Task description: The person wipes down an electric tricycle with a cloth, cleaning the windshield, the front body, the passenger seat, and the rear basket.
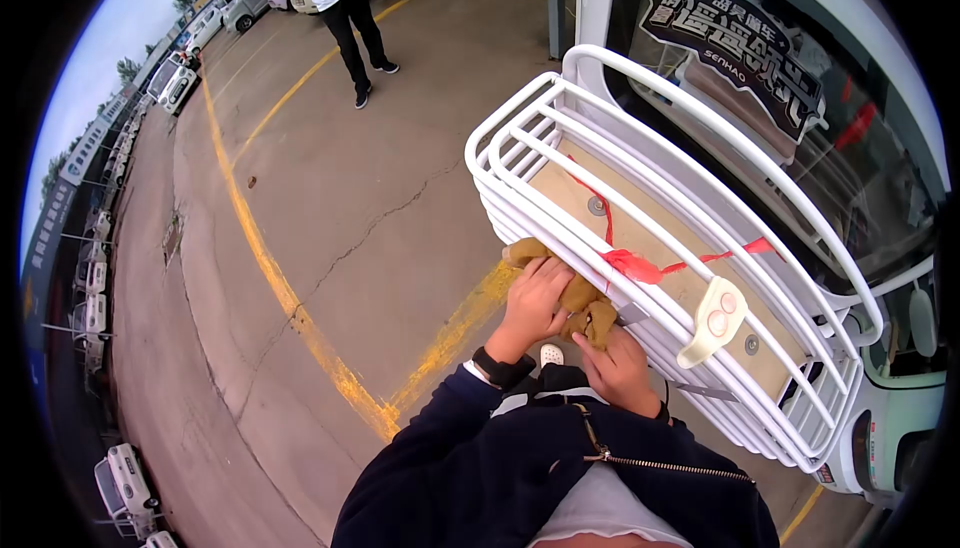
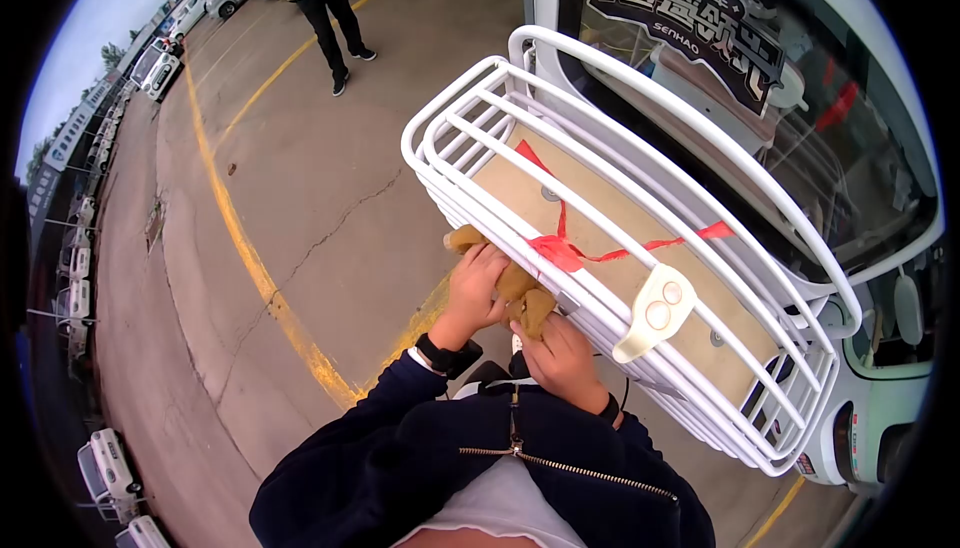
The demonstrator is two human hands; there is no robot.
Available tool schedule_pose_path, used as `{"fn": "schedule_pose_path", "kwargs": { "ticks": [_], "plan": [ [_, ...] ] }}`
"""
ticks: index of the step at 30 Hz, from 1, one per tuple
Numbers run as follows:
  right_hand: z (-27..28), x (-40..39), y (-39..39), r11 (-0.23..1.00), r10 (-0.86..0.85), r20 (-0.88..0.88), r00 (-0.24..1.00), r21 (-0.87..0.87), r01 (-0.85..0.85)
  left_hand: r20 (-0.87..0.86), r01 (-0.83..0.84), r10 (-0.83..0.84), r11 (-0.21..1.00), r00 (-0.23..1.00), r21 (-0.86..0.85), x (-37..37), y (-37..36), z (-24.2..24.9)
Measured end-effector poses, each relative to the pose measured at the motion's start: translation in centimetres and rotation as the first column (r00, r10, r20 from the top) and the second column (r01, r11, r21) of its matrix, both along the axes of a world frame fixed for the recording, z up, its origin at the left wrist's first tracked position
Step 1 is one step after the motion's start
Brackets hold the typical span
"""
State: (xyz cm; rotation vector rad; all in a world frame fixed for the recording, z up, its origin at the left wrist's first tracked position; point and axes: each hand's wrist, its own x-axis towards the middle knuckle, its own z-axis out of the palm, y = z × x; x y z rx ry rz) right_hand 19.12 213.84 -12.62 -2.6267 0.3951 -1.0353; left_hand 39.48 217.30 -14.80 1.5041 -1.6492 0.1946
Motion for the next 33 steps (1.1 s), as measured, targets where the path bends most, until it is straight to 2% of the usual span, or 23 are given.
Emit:
{"fn": "schedule_pose_path", "kwargs": {
  "ticks": [4, 7, 9, 13, 14, 15, 16, 17, 19, 22, 23, 25, 26, 27, 29, 31, 33],
  "plan": [
    [-0.7, 1.9, -1.3, 0.995, 0.012, -0.002, 1.000, -0.098, -0.012, 0.164, 0.053, -0.043, 0.997, 0.986, -0.059, 2.8, -1.9, 0.4],
    [-0.5, 3.6, -1.8, 0.985, -0.017, 0.033, 0.999, -0.171, 0.023, 0.203, 0.058, -0.057, 0.998, 0.978, -0.002, 5.2, -3.3, 0.4],
    [-0.2, 4.7, -1.9, 0.964, -0.061, 0.040, 0.997, -0.255, 0.069, 0.233, 0.053, -0.042, 0.998, 0.972, -0.042, 6.7, -4.1, 0.3],
    [0.1, 8.2, -2.3, 0.977, -0.096, -0.009, 0.995, -0.193, 0.092, 0.241, 0.059, -0.044, 0.997, 0.970, -0.056, 11.0, -5.5, 1.2],
    [-0.4, 9.1, -2.0, 0.958, -0.157, 0.006, 0.988, -0.240, 0.154, 0.210, 0.070, -0.070, 0.997, 0.975, 0.010, 12.2, -5.7, 1.5],
    [-0.4, 10.0, -1.7, 0.980, -0.137, -0.022, 0.990, -0.151, 0.132, 0.173, 0.083, -0.095, 0.994, 0.980, 0.078, 13.4, -5.8, 1.6],
    [-0.1, 10.9, -1.5, 0.977, -0.159, -0.027, 0.987, -0.145, 0.154, 0.083, 0.182, -0.190, 0.978, 0.978, 0.097, 14.7, -6.2, 1.7],
    [0.2, 11.8, -1.7, 0.973, -0.183, -0.024, 0.983, -0.150, 0.177, 0.019, 0.228, -0.237, 0.951, 0.971, 0.207, 15.5, -6.5, 1.9],
    [0.4, 13.5, -1.8, 0.969, -0.211, -0.022, 0.977, -0.137, 0.206, -0.047, 0.350, -0.348, 0.917, 0.936, 0.191, 16.9, -7.4, 2.6],
    [0.2, 15.3, -1.4, 0.961, -0.267, -0.022, 0.963, -0.075, 0.265, -0.004, 0.396, -0.415, 0.865, 0.910, 0.308, 17.9, -8.1, 4.2],
    [0.3, 15.6, -1.3, 0.949, -0.299, -0.028, 0.954, -0.111, 0.294, -0.027, 0.415, -0.432, 0.846, 0.902, 0.335, 17.9, -8.4, 4.6],
    [0.3, 15.7, -0.9, 0.921, -0.361, -0.049, 0.931, -0.177, 0.347, -0.026, 0.466, -0.484, 0.827, 0.875, 0.313, 17.9, -9.2, 4.0],
    [0.3, 15.6, -0.5, 0.910, -0.387, -0.053, 0.920, -0.183, 0.372, 0.022, 0.539, -0.555, 0.816, 0.831, 0.210, 18.0, -9.9, 3.8],
    [0.0, 15.5, -0.2, 0.915, -0.379, -0.012, 0.925, -0.153, 0.373, 0.066, 0.538, -0.573, 0.798, 0.817, 0.271, 18.1, -10.2, 4.6],
    [0.4, 14.5, 0.4, 0.926, -0.346, 0.079, 0.935, -0.134, 0.354, 0.067, 0.601, -0.623, 0.774, 0.779, 0.201, 18.2, -11.3, 3.2],
    [1.8, 14.0, 1.2, 0.871, -0.446, 0.150, 0.882, -0.156, 0.466, 0.089, 0.636, -0.664, 0.741, 0.743, 0.218, 18.3, -12.3, 2.7],
    [1.4, 11.7, 2.7, 0.815, -0.558, 0.162, 0.814, -0.074, 0.574, 0.121, 0.623, -0.647, 0.760, 0.753, 0.184, 18.2, -12.7, 2.8]
  ]
}}
